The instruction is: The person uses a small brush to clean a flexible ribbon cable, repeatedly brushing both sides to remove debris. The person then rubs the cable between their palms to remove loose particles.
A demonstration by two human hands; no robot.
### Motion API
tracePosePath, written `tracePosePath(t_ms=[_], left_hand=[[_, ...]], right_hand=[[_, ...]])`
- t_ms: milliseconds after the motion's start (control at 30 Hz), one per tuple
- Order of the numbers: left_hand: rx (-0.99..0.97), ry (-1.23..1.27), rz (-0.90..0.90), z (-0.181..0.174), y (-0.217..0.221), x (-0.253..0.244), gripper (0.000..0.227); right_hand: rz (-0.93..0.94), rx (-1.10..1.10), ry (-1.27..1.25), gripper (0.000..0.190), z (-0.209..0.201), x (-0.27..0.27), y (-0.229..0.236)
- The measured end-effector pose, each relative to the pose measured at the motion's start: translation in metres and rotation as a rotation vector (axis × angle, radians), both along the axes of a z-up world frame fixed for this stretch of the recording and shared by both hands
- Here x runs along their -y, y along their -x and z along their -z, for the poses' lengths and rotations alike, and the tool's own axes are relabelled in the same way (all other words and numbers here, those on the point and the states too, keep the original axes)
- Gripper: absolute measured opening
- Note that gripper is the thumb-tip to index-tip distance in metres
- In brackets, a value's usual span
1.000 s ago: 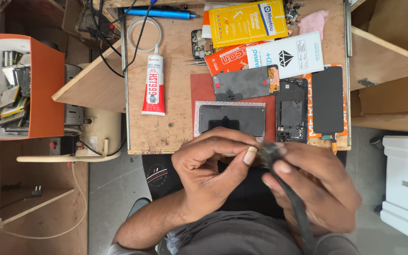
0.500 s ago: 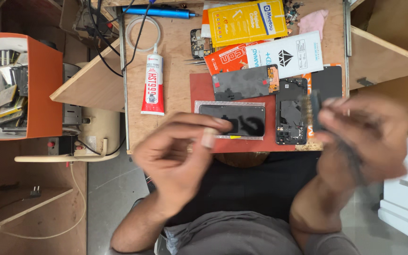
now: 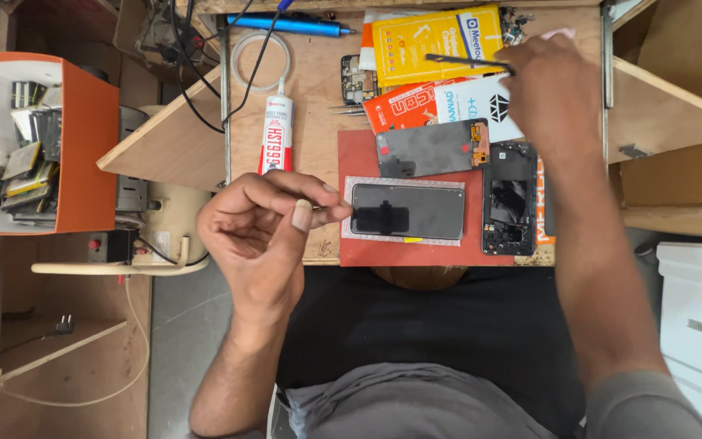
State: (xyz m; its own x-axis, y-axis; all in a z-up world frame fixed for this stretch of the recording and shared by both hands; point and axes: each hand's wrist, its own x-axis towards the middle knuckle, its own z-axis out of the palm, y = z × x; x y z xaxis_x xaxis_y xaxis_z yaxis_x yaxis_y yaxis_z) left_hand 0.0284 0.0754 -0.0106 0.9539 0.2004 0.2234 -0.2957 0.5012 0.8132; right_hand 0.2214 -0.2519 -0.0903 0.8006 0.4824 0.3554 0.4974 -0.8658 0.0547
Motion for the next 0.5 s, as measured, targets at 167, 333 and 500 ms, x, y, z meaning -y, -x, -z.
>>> tracePosePath(t_ms=[167,333,500], left_hand=[[0.014,0.031,-0.021,-0.003,-0.001,-0.005,0.007],[-0.055,-0.01,0.046,0.008,-0.013,0.013,0.006],[-0.074,-0.026,0.079,0.024,-0.025,0.035,0.005]], right_hand=[[0.058,-0.025,0.101,0.028,0.013,0.029,-0.029],[-0.004,0.04,0.016,0.027,-0.003,0.013,-0.024],[-0.241,-0.237,-0.681,0.01,-0.048,-0.041,0.045]])
